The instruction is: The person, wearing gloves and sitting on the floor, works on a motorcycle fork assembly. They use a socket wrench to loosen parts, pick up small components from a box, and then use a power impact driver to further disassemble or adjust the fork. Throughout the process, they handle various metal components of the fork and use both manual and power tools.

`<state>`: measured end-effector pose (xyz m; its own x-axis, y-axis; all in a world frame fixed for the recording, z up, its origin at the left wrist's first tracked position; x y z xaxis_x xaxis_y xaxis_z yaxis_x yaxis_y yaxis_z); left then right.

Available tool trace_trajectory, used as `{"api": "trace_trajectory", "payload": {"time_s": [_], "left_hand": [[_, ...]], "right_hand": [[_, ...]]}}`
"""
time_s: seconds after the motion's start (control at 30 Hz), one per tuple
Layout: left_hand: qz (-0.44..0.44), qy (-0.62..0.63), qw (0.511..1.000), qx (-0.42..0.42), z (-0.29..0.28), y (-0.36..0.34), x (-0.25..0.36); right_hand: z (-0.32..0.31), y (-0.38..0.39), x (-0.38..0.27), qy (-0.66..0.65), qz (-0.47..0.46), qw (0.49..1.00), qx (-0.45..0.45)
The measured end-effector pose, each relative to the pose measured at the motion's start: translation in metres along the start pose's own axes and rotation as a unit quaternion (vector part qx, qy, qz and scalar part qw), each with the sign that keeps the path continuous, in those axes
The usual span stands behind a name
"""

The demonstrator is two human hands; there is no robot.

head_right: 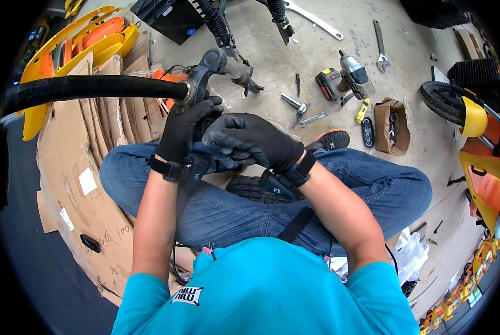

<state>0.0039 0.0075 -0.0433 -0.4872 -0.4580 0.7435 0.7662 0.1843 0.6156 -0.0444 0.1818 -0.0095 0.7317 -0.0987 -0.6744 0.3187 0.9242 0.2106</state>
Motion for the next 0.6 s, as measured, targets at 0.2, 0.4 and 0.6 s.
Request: {"api": "trace_trajectory", "payload": {"time_s": [0.2, 0.4, 0.6], "left_hand": [[0.009, -0.023, 1.0, -0.007, 0.003, 0.002, 0.004], [0.013, -0.008, 1.0, -0.006, 0.002, 0.0, 0.001], [-0.007, 0.015, 1.0, -0.017, 0.008, 0.006, 0.004]], "right_hand": [[0.003, 0.002, 0.002, -0.022, -0.008, 1.0, -0.017], [-0.006, -0.002, 0.008, 0.086, -0.058, 0.995, 0.014], [-0.016, -0.007, 0.016, 0.086, -0.116, 0.989, -0.008]]}}
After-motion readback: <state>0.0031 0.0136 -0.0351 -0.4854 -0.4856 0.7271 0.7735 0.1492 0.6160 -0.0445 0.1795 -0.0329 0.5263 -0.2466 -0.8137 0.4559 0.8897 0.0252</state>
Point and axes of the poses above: each hand's wrist, its own y-axis away from the middle knuckle, its own z-axis out of the palm, x = y × z, the point moved 3 cm from there along -y, towards the middle knuckle, and after that the axes turned 9 degrees about -z, right-handed, at the moved point
